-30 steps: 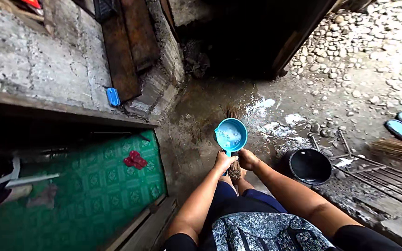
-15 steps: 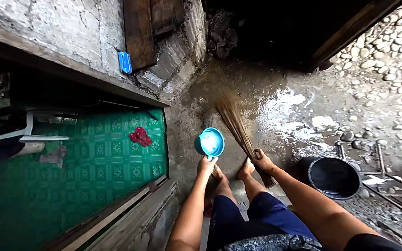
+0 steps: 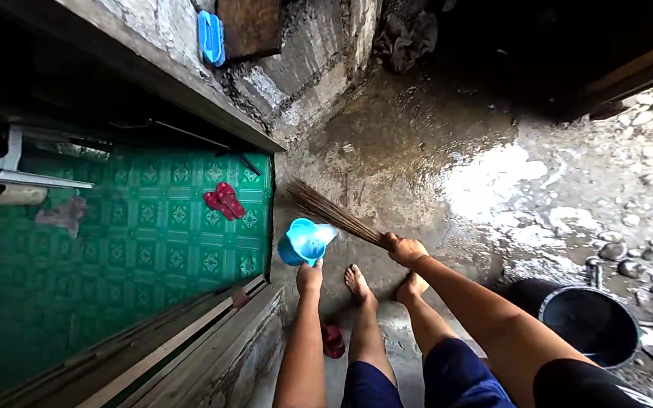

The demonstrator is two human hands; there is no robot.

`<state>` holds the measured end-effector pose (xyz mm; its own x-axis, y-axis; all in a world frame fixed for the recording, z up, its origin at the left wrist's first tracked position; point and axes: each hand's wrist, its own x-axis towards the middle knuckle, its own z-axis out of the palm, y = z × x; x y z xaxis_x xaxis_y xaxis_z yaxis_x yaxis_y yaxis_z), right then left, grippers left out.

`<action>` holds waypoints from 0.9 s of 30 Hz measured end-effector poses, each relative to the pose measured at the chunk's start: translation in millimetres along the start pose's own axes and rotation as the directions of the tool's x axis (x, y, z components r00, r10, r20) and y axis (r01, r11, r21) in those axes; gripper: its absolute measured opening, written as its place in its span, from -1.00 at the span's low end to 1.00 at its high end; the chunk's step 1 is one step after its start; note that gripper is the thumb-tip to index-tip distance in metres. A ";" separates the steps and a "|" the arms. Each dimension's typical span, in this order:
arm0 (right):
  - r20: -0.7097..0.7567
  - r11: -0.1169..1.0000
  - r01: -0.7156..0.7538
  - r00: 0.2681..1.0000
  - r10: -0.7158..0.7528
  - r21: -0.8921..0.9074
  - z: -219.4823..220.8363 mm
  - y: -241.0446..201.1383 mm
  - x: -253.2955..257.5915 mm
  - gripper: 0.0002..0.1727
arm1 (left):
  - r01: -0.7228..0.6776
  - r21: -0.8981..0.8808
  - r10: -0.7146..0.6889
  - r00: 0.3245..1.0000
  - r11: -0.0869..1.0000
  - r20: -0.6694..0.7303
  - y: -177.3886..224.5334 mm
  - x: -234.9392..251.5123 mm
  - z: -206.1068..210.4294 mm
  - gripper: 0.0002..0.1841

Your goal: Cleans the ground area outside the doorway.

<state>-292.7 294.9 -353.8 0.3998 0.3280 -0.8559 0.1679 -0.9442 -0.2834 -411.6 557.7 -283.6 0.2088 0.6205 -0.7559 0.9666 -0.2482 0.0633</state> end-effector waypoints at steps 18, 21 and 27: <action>-0.064 0.901 -0.372 0.917 0.394 0.222 40.8 95.8 -38.0 -0.25 | 0.040 -0.649 0.174 0.950 0.760 0.261 -123.3 -17.3 33.3 -0.70; 0.063 0.945 -0.300 0.954 0.294 0.130 87.5 64.0 -54.6 -0.13 | 0.099 -0.587 0.092 0.954 0.804 0.287 -121.1 -19.3 36.5 -0.62; 0.028 0.952 -0.301 0.952 0.303 -0.060 58.4 127.3 -21.2 -0.33 | 0.130 -0.442 0.019 0.948 0.888 0.318 -100.2 -21.3 36.0 -0.55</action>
<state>-332.4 166.0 -396.9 0.4066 0.0250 -0.9133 0.0936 -0.9955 0.0144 -518.3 542.6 -297.4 0.1695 0.3464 -0.9226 0.9508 0.1890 0.2456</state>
